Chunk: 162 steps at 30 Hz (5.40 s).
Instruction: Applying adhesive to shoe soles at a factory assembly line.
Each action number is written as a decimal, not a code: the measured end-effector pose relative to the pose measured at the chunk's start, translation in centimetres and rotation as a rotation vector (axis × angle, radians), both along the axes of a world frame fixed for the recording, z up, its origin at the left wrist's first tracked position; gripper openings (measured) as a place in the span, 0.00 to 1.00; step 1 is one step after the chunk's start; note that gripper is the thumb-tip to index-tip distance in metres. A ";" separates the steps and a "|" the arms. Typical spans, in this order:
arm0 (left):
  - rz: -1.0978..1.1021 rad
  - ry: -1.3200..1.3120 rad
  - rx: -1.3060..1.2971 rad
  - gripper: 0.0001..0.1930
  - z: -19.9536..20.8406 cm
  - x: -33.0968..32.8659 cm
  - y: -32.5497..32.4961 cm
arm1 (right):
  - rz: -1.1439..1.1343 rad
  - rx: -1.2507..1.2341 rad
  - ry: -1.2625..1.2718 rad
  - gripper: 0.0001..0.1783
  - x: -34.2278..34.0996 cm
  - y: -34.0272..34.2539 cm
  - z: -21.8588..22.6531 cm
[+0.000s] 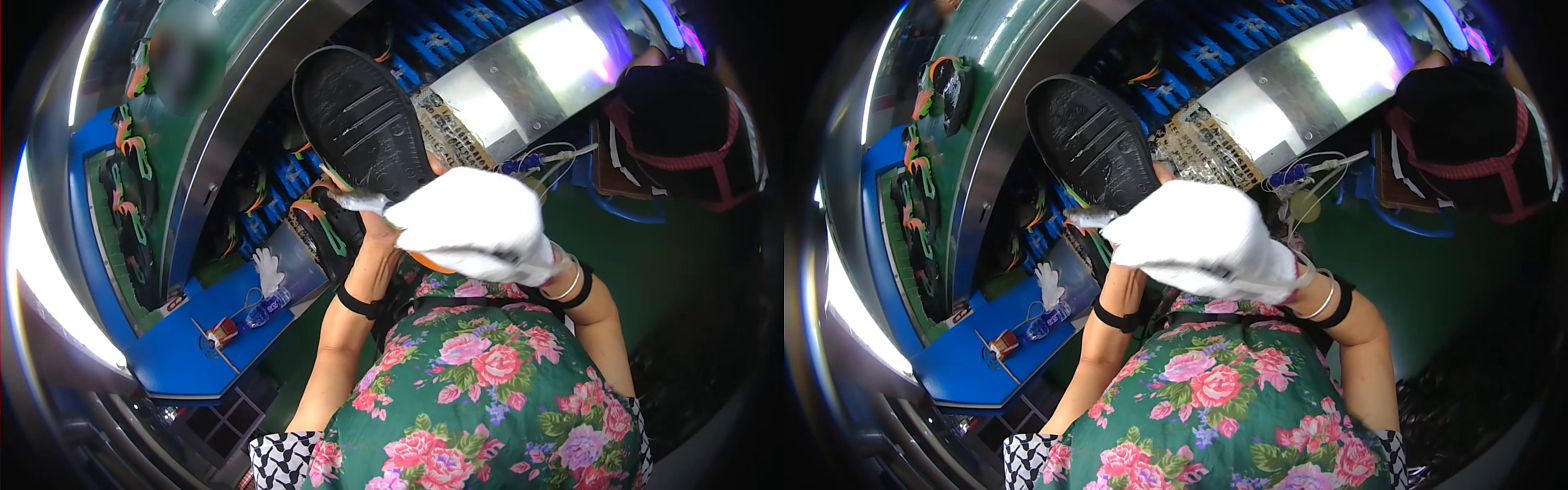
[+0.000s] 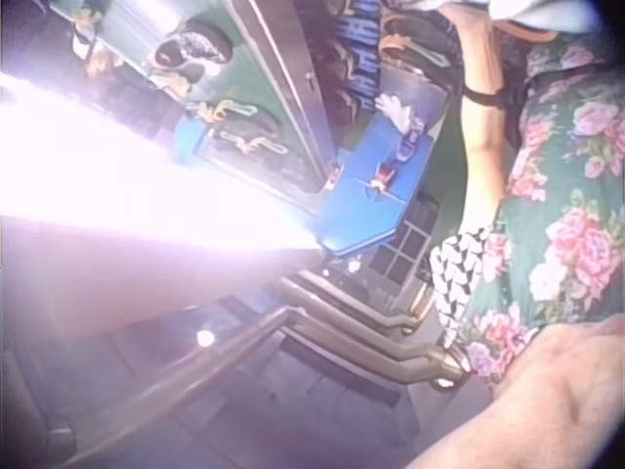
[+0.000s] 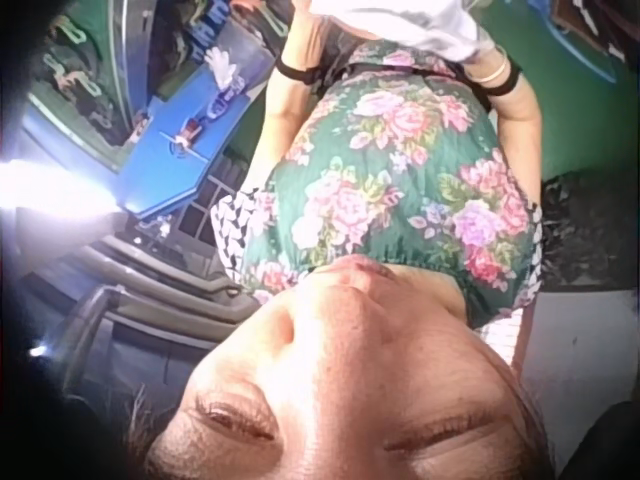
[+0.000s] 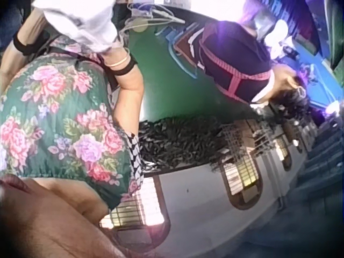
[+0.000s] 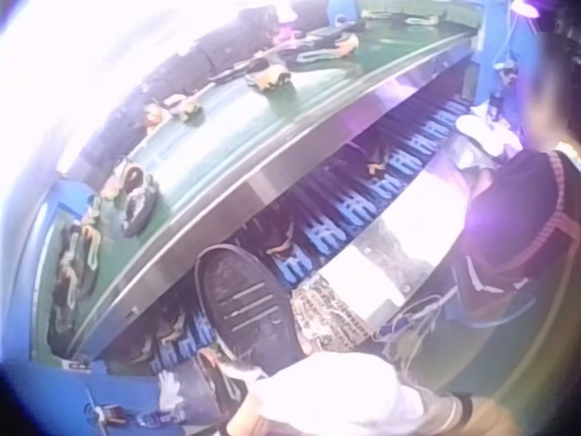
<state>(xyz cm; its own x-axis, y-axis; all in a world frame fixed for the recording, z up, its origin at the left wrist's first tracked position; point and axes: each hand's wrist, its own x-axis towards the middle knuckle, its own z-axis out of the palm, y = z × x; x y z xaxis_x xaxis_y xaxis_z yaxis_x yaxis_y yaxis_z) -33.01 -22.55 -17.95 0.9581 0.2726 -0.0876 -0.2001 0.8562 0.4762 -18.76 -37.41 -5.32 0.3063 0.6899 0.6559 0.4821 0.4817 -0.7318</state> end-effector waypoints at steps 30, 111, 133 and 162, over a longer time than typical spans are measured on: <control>0.229 -0.037 0.167 0.47 6.4 4.0 -0.3 | 0.076 -0.117 0.100 0.14 0.4 -3.2 -1.9; 0.052 -0.229 0.072 0.59 4.3 8.0 1.8 | -0.033 -0.101 0.008 0.16 0.5 -4.7 -3.8; 0.099 -0.196 0.296 0.45 4.0 8.0 1.1 | 0.027 -0.106 0.085 0.13 2.0 -6.5 -3.5; 0.022 -0.205 0.318 0.28 5.0 8.9 0.2 | -0.112 -0.152 -0.016 0.11 2.4 -7.5 -4.5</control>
